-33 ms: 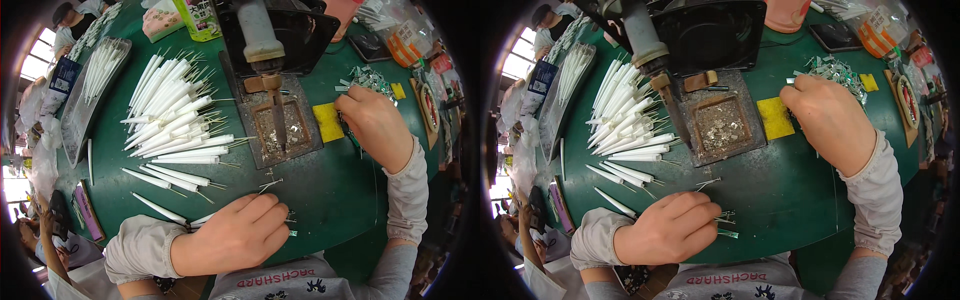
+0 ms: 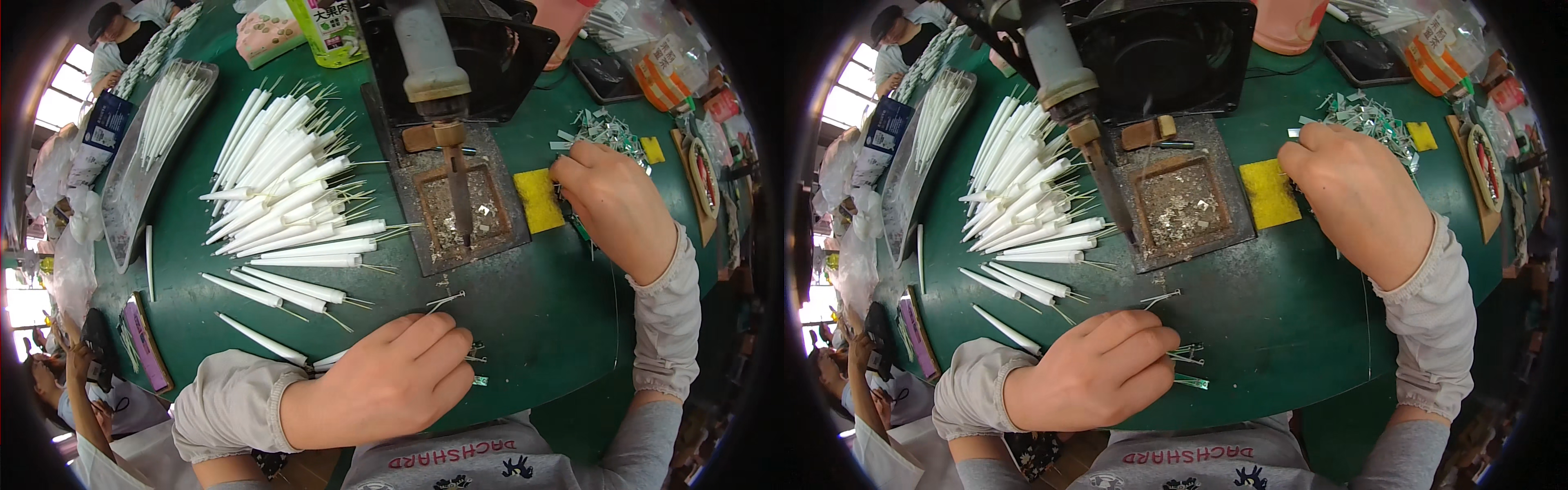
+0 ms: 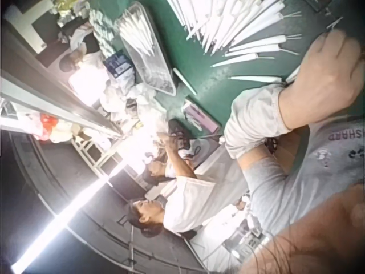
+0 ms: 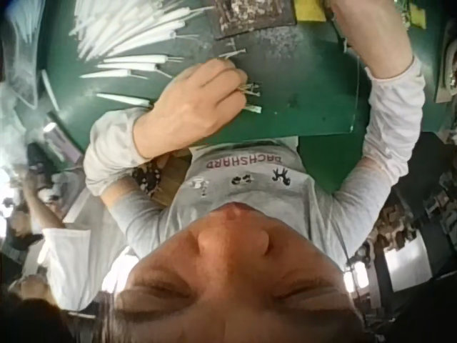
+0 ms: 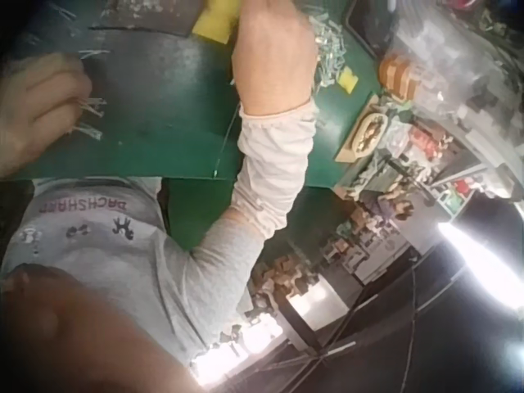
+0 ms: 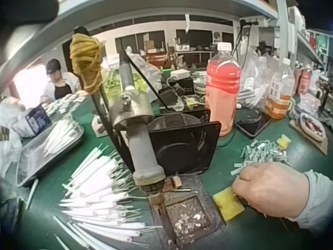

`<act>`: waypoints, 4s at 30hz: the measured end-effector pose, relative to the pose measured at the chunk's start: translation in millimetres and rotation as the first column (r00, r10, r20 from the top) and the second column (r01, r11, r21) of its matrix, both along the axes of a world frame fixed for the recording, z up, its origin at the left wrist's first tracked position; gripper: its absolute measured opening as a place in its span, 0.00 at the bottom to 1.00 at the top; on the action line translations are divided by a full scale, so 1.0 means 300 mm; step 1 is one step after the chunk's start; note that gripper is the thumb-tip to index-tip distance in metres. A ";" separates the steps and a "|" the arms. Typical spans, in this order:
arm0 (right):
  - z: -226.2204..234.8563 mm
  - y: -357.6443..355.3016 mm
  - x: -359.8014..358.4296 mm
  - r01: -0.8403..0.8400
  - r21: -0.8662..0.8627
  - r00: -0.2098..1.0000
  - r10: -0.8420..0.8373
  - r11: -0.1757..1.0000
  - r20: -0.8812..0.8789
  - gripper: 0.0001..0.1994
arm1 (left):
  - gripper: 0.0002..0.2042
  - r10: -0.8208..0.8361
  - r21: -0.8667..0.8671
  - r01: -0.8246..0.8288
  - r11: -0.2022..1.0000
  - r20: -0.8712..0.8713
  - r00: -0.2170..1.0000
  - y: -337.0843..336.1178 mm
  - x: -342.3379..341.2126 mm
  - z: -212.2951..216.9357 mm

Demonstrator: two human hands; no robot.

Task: The person transfers white tubes from a metal tray onto the workbench, then solders small circuit boards to the wires of each tube using a soldering iron.

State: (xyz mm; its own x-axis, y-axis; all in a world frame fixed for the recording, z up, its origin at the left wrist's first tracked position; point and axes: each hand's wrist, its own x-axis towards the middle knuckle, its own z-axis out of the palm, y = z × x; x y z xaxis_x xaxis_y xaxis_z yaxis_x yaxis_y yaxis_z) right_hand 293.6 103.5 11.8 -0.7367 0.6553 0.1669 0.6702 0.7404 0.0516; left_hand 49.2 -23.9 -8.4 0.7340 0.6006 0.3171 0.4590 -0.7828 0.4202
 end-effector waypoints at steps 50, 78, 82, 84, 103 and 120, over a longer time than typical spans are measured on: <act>-0.013 0.024 0.012 -0.020 -0.064 1.000 0.021 0.998 0.021 0.04 | 0.08 0.387 -0.394 -0.300 0.869 0.161 0.908 0.047 -0.062 0.081; -0.030 -0.171 -0.156 -0.531 -0.716 0.761 -0.117 0.454 -0.639 0.03 | 0.10 0.369 -0.383 -0.266 0.885 0.227 0.901 0.036 -0.036 0.058; -0.012 -0.174 -0.151 -0.490 -0.775 0.773 -0.213 0.399 -0.598 0.03 | 0.09 0.386 -0.373 -0.275 0.886 0.264 0.884 0.042 -0.043 0.063; -0.011 -0.171 -0.150 -0.469 -0.843 0.793 -0.294 0.265 -0.534 0.02 | 0.09 0.374 -0.358 -0.265 0.895 0.278 0.885 0.042 -0.045 0.063; -0.006 -0.186 -0.150 -0.455 -0.864 0.712 -0.496 0.215 -0.498 0.07 | 0.03 0.533 -0.814 -0.161 0.559 0.203 0.822 0.049 -0.059 0.079; -0.022 -0.189 -0.153 -0.509 -0.846 0.674 -0.539 0.159 -0.506 0.06 | 0.02 0.548 -0.875 -0.100 0.474 0.204 0.811 0.049 -0.058 0.080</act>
State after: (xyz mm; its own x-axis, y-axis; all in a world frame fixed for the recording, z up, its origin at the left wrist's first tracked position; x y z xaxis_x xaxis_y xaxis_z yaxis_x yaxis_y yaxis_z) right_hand 247.8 47.0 5.2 -0.7400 0.6391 -0.2096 0.1026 -0.2007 -0.9743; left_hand 31.9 -9.3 15.7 0.3523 0.9055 -0.2365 0.2081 0.1706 0.9631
